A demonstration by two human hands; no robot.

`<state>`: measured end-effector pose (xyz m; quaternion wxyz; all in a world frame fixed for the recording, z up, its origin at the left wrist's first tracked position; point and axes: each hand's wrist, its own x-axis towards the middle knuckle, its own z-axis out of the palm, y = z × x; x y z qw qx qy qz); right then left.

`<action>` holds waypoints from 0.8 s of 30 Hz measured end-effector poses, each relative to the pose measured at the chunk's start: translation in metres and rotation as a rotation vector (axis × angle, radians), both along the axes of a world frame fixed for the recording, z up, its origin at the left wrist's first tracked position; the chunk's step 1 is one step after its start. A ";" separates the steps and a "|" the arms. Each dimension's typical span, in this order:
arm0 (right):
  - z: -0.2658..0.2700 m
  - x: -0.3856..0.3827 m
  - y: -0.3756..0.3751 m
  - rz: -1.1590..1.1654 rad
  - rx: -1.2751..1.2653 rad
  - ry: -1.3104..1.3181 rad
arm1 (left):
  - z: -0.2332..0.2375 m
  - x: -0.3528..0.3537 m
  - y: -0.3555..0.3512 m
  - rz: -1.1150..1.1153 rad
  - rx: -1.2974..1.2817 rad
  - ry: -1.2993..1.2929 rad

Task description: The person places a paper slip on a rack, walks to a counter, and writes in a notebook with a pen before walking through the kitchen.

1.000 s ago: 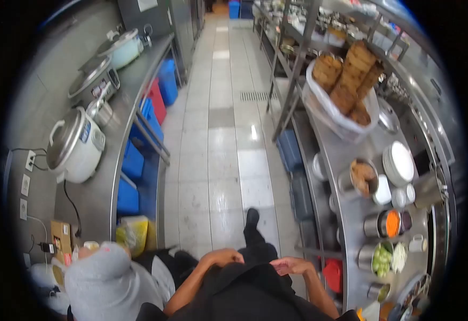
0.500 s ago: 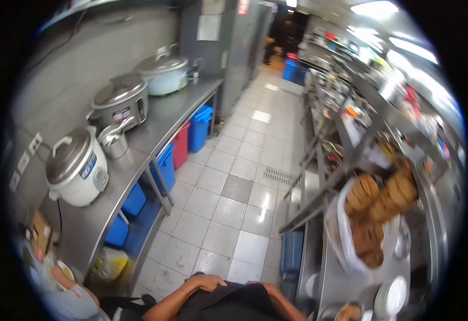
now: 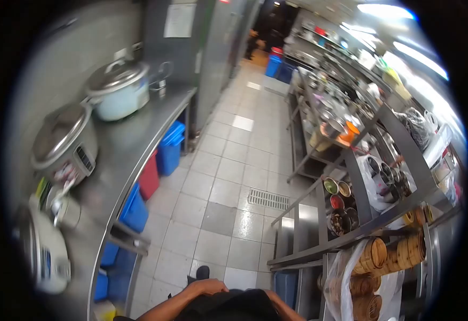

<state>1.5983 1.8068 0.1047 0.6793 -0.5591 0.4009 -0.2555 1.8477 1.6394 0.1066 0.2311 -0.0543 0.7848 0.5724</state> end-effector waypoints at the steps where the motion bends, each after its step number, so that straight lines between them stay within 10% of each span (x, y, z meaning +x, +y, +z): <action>1: 0.012 0.000 -0.019 -0.026 -0.020 -0.016 | 0.004 -0.015 -0.024 -0.048 -0.069 -0.017; 10: 0.043 -0.087 -0.223 0.081 0.110 0.043 | 0.044 -0.135 -0.221 -0.052 -0.120 -0.190; 13: -0.073 -0.150 -0.264 -0.143 -0.083 0.078 | 0.015 -0.189 -0.292 -0.127 -0.200 -0.113; 17: -0.001 -0.246 -0.391 0.149 0.082 -0.069 | 0.113 -0.263 -0.391 0.206 -0.125 -0.230; 24: -0.010 -0.385 -0.528 0.078 0.543 -0.035 | 0.048 -0.355 -0.522 0.231 -0.310 0.102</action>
